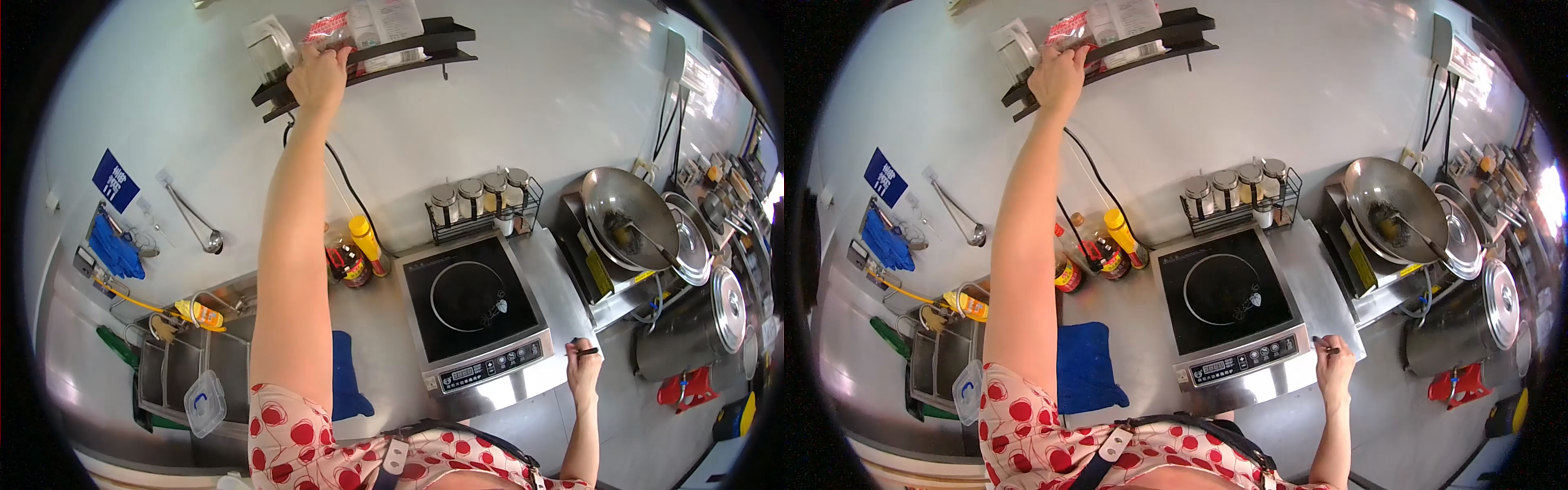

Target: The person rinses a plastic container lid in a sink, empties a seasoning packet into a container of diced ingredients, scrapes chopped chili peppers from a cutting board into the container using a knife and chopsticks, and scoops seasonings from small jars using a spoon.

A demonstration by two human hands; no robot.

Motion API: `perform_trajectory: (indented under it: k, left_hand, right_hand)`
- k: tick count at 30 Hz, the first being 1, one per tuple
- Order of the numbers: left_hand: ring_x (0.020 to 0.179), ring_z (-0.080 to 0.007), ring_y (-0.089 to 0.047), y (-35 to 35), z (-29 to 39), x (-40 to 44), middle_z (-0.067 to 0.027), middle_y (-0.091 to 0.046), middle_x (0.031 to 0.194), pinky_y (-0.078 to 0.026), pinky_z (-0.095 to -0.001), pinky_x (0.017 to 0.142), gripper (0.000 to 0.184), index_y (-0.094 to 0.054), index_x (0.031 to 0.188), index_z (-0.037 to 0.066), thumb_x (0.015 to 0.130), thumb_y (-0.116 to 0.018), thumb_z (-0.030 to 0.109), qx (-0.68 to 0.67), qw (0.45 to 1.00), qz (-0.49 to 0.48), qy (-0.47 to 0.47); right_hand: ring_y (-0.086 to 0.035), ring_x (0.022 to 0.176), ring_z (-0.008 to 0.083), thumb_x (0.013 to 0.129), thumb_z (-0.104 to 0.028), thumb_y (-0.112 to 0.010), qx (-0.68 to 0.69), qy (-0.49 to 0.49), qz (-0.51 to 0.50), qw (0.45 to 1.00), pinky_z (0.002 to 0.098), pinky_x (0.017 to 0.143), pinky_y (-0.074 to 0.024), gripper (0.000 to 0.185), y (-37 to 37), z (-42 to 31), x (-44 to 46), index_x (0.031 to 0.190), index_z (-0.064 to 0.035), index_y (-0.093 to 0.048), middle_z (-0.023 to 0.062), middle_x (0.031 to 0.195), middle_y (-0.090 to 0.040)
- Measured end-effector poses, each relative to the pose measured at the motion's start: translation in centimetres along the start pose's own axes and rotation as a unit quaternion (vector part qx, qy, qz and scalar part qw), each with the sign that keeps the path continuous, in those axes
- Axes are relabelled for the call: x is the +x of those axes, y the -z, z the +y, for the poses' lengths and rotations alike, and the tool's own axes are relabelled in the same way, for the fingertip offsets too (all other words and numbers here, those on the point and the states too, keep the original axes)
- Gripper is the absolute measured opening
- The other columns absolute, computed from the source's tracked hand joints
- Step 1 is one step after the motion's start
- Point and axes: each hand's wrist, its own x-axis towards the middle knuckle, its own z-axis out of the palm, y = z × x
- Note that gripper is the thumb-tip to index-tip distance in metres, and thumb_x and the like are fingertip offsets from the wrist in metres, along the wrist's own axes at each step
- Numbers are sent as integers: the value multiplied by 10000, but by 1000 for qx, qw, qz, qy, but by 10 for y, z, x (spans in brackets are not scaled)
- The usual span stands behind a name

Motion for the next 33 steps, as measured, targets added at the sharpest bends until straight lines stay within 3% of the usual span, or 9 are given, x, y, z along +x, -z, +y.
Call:
perform_trajectory:
  k: [10,12,14,15,18,20,23,29,33]
  left_hand:
    - [1007,-323,-537,67,44,-62,-154,-579,1044,-477,-423,780,436,-534,1222,108,880,-585,373,-299,938,146,-100]
    - [1164,-351,-464,97,64,-123,-195,-512,1235,-408,-442,926,501,-456,1303,79,887,-588,326,-411,900,-9,-144]
    - [1099,-304,-509,126,82,-208,-170,-532,1193,-408,-412,940,472,-464,1264,2,875,-611,226,-512,800,-85,-300]
    - [979,-273,-553,155,86,-253,-147,-552,1079,-459,-374,866,397,-515,1178,8,823,-651,125,-592,663,-368,-273]
    - [985,-292,-565,227,67,-386,-151,-573,1057,-464,-364,872,340,-577,1078,6,771,-689,98,-554,347,-606,-452]
    - [1118,-342,-517,244,39,-485,-214,-542,1206,-409,-391,970,447,-522,1205,-17,845,-627,227,-544,195,-577,-577]
    - [1072,-245,-542,291,12,-570,-147,-591,1167,-409,-327,934,368,-570,1159,-23,881,-602,217,-367,-14,-897,-248]
    - [1030,-202,-547,335,34,-606,-114,-600,1141,-420,-312,905,305,-612,1098,-13,880,-608,200,-243,-117,-858,-436]
    - [1002,-173,-551,361,98,-606,-92,-606,1124,-427,-301,886,266,-640,1058,-6,879,-612,188,-283,-39,-839,-464]
  right_hand:
    - [-487,695,199,898,-90,-554,138,-113,258,950,298,627,-407,119,51,-14,-97,843,3,-604,94,804,-513]
    - [-501,586,105,921,-147,-555,152,-165,312,923,270,523,-404,165,60,-22,-142,889,0,-621,46,757,-529]
    - [-531,609,96,917,-145,-554,233,-205,367,877,245,535,-460,173,72,-29,-190,919,7,-636,30,753,-550]
    - [-538,624,95,915,-143,-553,283,-226,387,848,238,549,-482,177,78,-38,-216,918,10,-640,28,760,-559]
    - [-577,743,133,912,-153,-544,356,-288,455,764,267,606,-532,199,105,-70,-292,893,20,-640,57,819,-588]
    - [-586,786,161,903,-164,-561,415,-284,500,705,306,682,-547,191,121,-86,-347,868,11,-628,86,866,-602]
    - [-605,883,201,939,-278,-527,476,-253,557,631,337,810,-541,324,146,-108,-431,912,34,-610,121,925,-616]
    - [-589,1019,234,976,-278,-437,332,-155,730,577,359,931,-491,386,201,-147,-602,1090,71,-556,164,1057,-614]
    - [-632,894,182,928,-134,-543,126,-206,770,591,307,879,-523,210,240,-171,-699,1050,28,-596,117,1020,-626]
